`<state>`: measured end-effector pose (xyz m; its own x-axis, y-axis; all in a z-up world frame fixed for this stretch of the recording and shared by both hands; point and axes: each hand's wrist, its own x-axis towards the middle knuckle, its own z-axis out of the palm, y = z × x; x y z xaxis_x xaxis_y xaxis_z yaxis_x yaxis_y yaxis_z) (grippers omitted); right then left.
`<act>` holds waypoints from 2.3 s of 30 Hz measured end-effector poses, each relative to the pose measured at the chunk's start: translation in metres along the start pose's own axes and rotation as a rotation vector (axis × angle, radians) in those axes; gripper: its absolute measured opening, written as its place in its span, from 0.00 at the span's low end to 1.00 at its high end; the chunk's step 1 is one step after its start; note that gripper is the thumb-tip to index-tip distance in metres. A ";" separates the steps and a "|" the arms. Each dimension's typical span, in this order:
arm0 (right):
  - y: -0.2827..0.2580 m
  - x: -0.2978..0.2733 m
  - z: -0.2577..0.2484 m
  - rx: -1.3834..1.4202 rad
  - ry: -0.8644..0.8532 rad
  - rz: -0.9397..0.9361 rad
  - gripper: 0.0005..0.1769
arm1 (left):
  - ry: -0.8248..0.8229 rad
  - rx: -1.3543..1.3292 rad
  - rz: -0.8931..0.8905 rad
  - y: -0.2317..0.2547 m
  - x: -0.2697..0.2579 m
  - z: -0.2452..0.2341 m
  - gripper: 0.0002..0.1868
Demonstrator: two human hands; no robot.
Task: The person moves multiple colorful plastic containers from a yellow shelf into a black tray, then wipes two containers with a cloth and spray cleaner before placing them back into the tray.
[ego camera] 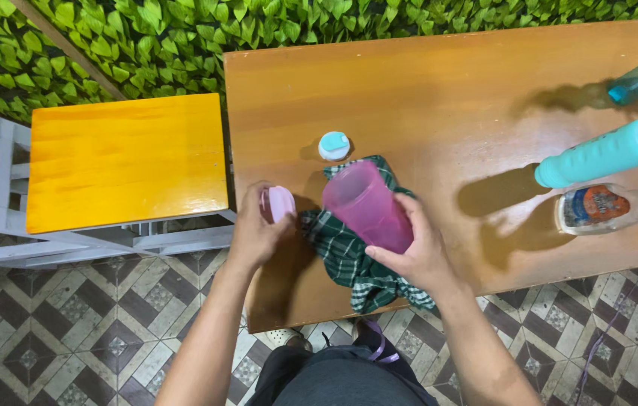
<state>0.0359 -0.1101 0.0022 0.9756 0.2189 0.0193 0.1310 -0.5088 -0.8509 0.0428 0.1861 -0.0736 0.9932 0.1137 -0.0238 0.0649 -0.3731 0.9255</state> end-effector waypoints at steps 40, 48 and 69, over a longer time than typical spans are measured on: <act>-0.081 0.034 0.038 -0.792 -0.166 -0.930 0.48 | 0.089 -0.443 -0.551 0.048 -0.059 -0.032 0.27; -0.025 0.076 0.012 0.286 -1.081 0.073 0.48 | 0.102 -0.050 0.346 0.070 -0.074 -0.023 0.38; -0.095 -0.002 0.220 0.535 -0.555 -0.038 0.44 | 0.441 -0.376 0.063 -0.027 -0.173 -0.228 0.36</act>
<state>-0.0168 0.1209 -0.0326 0.7220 0.6857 -0.0928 -0.0790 -0.0515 -0.9955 -0.1525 0.3868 -0.0082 0.8549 0.5045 0.1208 -0.1117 -0.0484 0.9926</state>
